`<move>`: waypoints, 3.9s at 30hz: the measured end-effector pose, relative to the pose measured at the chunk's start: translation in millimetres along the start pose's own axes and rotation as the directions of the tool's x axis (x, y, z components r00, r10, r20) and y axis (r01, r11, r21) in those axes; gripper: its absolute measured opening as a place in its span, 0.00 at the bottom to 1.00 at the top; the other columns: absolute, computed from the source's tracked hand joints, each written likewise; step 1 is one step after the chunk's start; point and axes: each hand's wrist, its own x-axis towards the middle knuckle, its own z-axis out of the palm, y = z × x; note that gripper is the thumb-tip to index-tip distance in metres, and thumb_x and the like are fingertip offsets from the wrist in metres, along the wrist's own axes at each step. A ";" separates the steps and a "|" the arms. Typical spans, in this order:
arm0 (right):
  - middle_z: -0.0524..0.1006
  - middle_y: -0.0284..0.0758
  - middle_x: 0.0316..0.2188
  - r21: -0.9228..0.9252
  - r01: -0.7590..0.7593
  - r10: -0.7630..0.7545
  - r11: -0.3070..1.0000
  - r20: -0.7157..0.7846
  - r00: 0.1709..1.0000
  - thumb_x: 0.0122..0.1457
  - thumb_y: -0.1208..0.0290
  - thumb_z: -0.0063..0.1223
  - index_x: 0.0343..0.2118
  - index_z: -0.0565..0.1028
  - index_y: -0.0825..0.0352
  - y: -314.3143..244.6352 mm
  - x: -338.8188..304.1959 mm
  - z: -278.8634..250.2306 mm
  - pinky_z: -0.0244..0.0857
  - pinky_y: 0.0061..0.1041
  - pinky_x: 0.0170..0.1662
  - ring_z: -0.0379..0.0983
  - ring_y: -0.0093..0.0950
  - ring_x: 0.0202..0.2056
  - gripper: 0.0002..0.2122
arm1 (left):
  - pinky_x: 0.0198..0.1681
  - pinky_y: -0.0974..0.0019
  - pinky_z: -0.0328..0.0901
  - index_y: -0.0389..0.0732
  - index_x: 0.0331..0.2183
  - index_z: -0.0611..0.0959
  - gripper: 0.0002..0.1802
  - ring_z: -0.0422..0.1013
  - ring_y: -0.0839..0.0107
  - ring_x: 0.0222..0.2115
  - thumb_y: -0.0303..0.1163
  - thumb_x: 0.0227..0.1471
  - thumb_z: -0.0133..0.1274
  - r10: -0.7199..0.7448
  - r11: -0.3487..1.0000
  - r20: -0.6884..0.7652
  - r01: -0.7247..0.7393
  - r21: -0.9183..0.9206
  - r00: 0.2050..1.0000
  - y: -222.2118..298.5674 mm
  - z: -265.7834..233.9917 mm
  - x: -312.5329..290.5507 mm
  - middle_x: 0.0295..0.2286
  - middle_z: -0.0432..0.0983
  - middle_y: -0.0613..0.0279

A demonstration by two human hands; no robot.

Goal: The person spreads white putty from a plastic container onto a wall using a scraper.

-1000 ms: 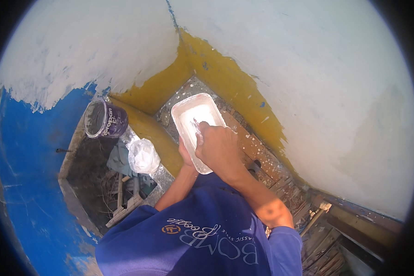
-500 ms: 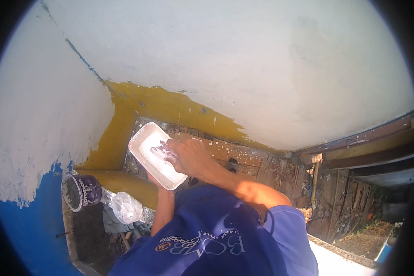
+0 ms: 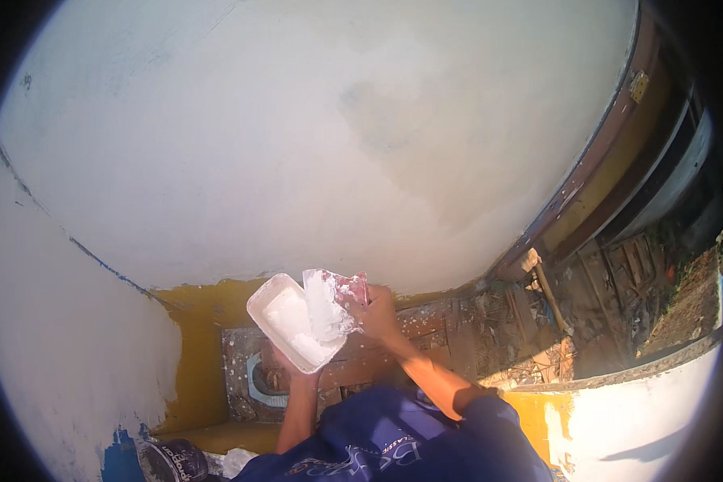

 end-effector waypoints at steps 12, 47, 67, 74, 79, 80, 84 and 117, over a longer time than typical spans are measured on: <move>0.80 0.32 0.30 0.298 -0.253 0.262 0.920 0.011 0.965 0.57 0.77 0.58 0.37 0.78 0.73 2.1 63.7 -76.0 0.71 0.22 0.36 0.76 0.20 0.30 0.07 | 0.60 0.47 0.60 0.44 0.62 0.61 0.40 0.64 0.52 0.56 0.62 0.59 0.35 0.115 0.967 0.015 -0.115 0.227 0.993 -65.0 45.0 34.9 0.58 0.63 0.55; 0.73 0.30 0.31 -0.912 0.093 -0.898 -0.399 0.409 0.163 0.41 0.78 0.56 0.41 0.79 0.70 -216.1 233.1 -8.0 0.69 0.22 0.23 0.75 0.22 0.34 0.19 | 0.50 0.41 0.68 0.46 0.60 0.64 0.37 0.70 0.49 0.50 0.60 0.59 0.36 -0.117 0.993 -0.013 0.116 -0.028 0.993 -3.0 29.3 35.6 0.53 0.69 0.53; 0.75 0.29 0.35 -0.866 0.460 -0.890 -0.196 0.354 0.288 0.41 0.80 0.58 0.44 0.78 0.63 -182.6 195.4 1.4 0.71 0.27 0.32 0.73 0.28 0.36 0.21 | 0.51 0.43 0.69 0.47 0.60 0.65 0.35 0.71 0.52 0.50 0.59 0.59 0.36 -0.126 0.992 0.007 0.126 -0.024 0.992 25.7 -2.0 31.9 0.54 0.69 0.57; 0.76 0.29 0.39 -0.917 0.294 -0.957 -0.271 0.290 0.022 0.42 0.80 0.57 0.47 0.77 0.60 -224.2 210.8 -38.0 0.68 0.29 0.38 0.74 0.29 0.40 0.23 | 0.51 0.39 0.67 0.48 0.60 0.65 0.35 0.69 0.49 0.51 0.59 0.59 0.34 -0.072 0.997 -0.011 0.072 -0.012 0.997 33.2 -16.9 35.1 0.54 0.68 0.56; 0.76 0.26 0.40 -0.898 0.227 -0.877 -0.378 0.426 0.225 0.49 0.76 0.53 0.47 0.77 0.60 -147.9 218.7 -20.7 0.67 0.27 0.40 0.76 0.22 0.41 0.19 | 0.53 0.42 0.66 0.48 0.61 0.64 0.36 0.69 0.51 0.52 0.59 0.60 0.36 -0.086 0.996 -0.025 0.085 -0.026 0.996 36.7 -18.7 35.6 0.55 0.68 0.57; 0.75 0.26 0.38 -0.883 0.302 -0.868 -0.360 0.436 0.238 0.47 0.78 0.55 0.45 0.79 0.57 -156.2 203.9 -20.3 0.69 0.27 0.36 0.76 0.23 0.39 0.19 | 0.54 0.44 0.66 0.48 0.61 0.64 0.36 0.69 0.53 0.52 0.59 0.60 0.39 -0.090 0.996 0.014 0.090 -0.004 0.996 40.1 -18.9 31.2 0.56 0.67 0.59; 0.76 0.26 0.37 -0.874 0.469 -0.973 -0.128 0.202 0.110 0.46 0.79 0.57 0.41 0.81 0.52 -233.8 185.9 -48.3 0.70 0.26 0.31 0.75 0.26 0.36 0.19 | 0.55 0.43 0.65 0.48 0.61 0.63 0.36 0.69 0.52 0.52 0.59 0.59 0.39 -0.085 0.996 0.022 0.085 -0.001 0.996 43.3 -12.9 32.0 0.56 0.67 0.58; 0.76 0.30 0.39 -0.952 0.298 -0.994 -0.072 0.094 0.059 0.39 0.84 0.57 0.48 0.78 0.58 -179.6 216.4 -97.7 0.71 0.30 0.36 0.75 0.33 0.38 0.28 | 0.54 0.44 0.67 0.47 0.61 0.63 0.36 0.69 0.53 0.52 0.59 0.59 0.38 -0.134 0.990 0.096 0.129 0.057 0.986 33.2 -9.8 28.6 0.55 0.67 0.58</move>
